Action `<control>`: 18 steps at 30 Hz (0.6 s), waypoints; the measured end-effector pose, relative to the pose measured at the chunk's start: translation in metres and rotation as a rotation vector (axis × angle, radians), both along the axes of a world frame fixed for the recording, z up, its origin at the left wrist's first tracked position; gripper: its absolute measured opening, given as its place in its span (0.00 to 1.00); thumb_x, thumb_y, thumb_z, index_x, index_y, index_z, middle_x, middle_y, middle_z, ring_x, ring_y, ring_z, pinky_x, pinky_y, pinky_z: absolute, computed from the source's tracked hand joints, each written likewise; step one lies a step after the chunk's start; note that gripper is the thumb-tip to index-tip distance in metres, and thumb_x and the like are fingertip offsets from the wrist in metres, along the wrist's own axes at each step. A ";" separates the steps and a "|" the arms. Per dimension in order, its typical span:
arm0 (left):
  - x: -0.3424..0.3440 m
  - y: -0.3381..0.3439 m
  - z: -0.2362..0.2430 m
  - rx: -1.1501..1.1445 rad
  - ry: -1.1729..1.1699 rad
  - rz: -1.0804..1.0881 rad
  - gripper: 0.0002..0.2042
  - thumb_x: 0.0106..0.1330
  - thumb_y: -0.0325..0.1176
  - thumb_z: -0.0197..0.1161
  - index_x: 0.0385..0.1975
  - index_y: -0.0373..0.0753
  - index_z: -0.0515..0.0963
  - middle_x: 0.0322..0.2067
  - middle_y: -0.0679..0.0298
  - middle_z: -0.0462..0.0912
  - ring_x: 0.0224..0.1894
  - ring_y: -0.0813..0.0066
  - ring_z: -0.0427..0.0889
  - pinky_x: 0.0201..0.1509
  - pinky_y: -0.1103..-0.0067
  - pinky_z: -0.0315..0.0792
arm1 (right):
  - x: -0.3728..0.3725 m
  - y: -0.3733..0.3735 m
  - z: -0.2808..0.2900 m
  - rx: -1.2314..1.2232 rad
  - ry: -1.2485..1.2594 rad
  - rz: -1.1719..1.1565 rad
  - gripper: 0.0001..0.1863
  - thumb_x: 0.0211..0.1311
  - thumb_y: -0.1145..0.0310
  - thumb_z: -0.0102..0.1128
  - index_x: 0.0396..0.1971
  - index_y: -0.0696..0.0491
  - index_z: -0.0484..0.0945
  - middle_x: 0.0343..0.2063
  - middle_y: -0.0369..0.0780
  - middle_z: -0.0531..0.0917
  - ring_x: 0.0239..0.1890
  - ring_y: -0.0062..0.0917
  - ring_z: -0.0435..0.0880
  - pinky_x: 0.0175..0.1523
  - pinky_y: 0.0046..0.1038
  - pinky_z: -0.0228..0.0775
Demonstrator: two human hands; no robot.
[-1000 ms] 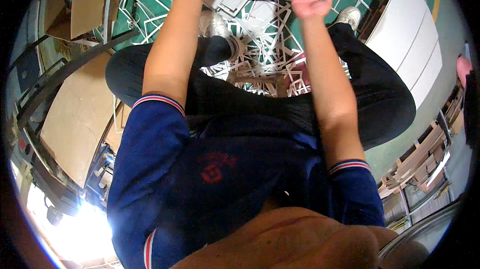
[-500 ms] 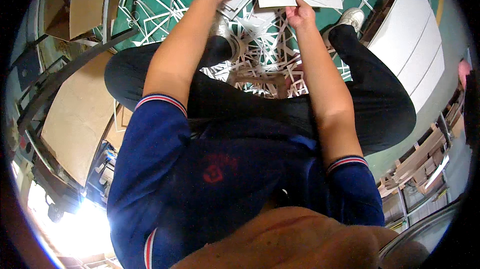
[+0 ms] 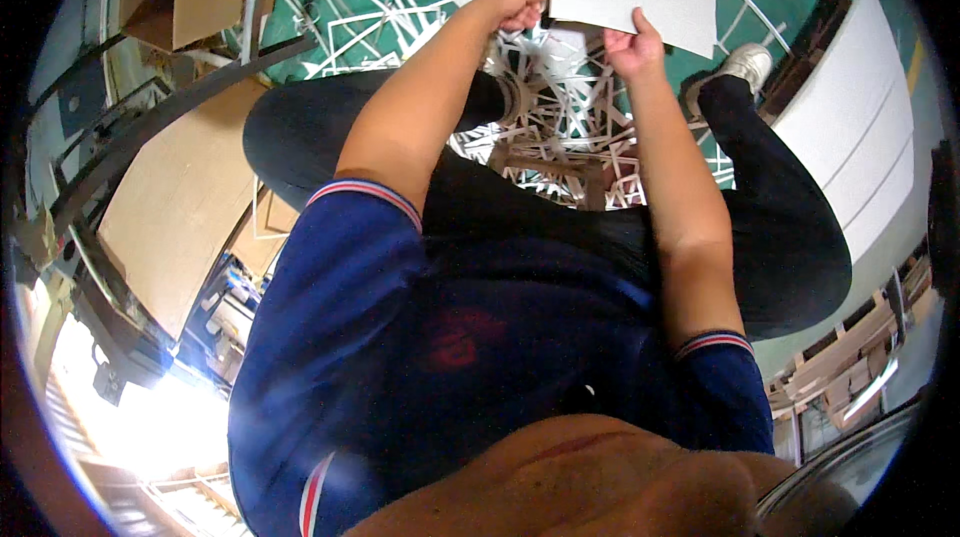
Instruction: The person picks up white rectangular panels and thin white plastic strips from a floor covered in scrap material and stacks them on a stool.
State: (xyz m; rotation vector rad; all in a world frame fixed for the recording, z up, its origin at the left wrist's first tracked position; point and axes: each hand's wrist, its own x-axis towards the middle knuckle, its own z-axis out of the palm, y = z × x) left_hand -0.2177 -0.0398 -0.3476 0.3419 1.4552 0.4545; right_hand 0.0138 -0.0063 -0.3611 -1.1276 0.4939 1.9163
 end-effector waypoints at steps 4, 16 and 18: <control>-0.077 -0.001 -0.049 0.239 0.381 0.223 0.12 0.59 0.38 0.58 0.23 0.34 0.75 0.19 0.61 0.78 0.20 0.77 0.76 0.23 0.82 0.70 | -0.012 -0.002 0.009 -0.016 -0.090 0.061 0.13 0.63 0.67 0.48 0.42 0.59 0.67 0.40 0.45 0.76 0.44 0.35 0.76 0.50 0.36 0.72; -0.140 0.027 0.003 0.009 1.297 -0.412 0.22 0.47 0.39 0.55 0.41 0.33 0.74 0.49 0.46 0.71 0.51 0.57 0.73 0.54 0.71 0.67 | 0.006 0.002 -0.007 -0.031 -0.140 0.093 0.12 0.63 0.66 0.47 0.42 0.58 0.67 0.40 0.45 0.76 0.42 0.35 0.78 0.47 0.35 0.74; -0.136 0.021 0.004 -0.025 1.468 -0.492 0.22 0.47 0.40 0.56 0.40 0.33 0.75 0.46 0.48 0.74 0.50 0.59 0.74 0.53 0.72 0.68 | 0.007 0.002 -0.005 -0.032 -0.153 0.091 0.12 0.63 0.66 0.47 0.42 0.58 0.67 0.39 0.45 0.76 0.42 0.35 0.78 0.47 0.35 0.74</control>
